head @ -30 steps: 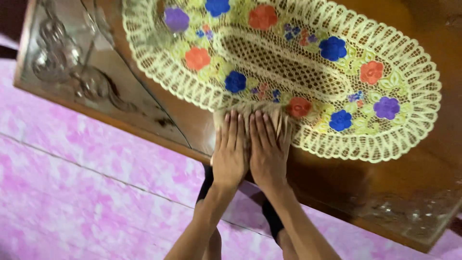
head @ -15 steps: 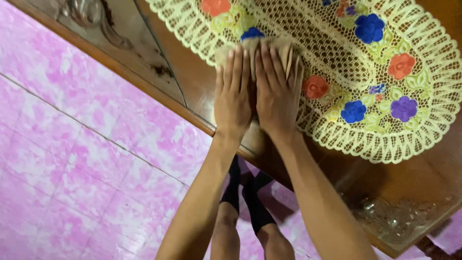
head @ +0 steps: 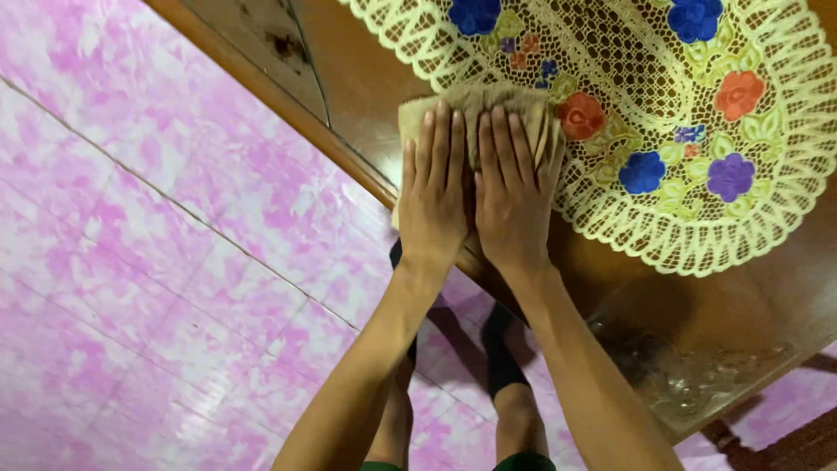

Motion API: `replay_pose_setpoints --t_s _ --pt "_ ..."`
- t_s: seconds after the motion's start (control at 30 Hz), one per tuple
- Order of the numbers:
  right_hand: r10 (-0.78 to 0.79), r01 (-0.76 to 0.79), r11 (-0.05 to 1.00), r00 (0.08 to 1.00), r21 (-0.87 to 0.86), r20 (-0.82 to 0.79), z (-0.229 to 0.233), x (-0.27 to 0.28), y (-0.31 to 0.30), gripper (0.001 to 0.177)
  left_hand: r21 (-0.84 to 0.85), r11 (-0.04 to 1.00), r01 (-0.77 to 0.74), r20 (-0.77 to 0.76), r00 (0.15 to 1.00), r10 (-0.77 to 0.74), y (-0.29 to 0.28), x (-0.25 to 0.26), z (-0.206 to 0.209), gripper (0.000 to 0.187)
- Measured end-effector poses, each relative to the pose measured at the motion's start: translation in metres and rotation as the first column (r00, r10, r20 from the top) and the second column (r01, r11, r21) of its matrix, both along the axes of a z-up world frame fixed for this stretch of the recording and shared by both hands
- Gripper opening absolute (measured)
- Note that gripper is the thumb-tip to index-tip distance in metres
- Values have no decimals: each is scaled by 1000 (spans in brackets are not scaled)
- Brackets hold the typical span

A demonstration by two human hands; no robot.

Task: The person wipes the surface of a wooden table with a glass top using a cloth. They move the cloth across the glass and around a decorative doily, cleaning the table systematically.

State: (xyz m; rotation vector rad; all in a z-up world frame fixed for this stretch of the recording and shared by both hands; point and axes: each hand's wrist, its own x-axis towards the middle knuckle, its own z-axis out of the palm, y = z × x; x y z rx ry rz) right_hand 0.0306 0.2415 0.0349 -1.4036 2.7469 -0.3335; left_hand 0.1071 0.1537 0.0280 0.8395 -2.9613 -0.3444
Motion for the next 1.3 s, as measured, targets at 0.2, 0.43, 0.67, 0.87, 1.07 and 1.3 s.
replay_pose_setpoints --t_s 0.2,0.43,0.67,0.87,1.07,1.3 --pt "14 -28 977 998 211 63 26 27 39 52 92 989 -119 -70 990 125 57 21 10 62" --pt "37 -61 984 989 166 143 11 18 48 51 108 979 -174 -113 976 186 67 17 4 65" --pt "287 -293 954 954 -69 -92 -25 -51 -29 48 -16 972 -236 4 972 236 0 -24 -11 59" --pt "367 -374 927 921 -34 -135 -58 -66 -18 54 -50 926 -373 44 926 376 25 -31 -7 62" --pt "470 -458 882 875 -114 120 -11 -39 46 52 135 875 -465 71 885 459 98 -5 6 62" --pt "514 -498 857 842 -131 163 0 -10 96 48 321 789 -525 -11 830 557 155 19 23 64"
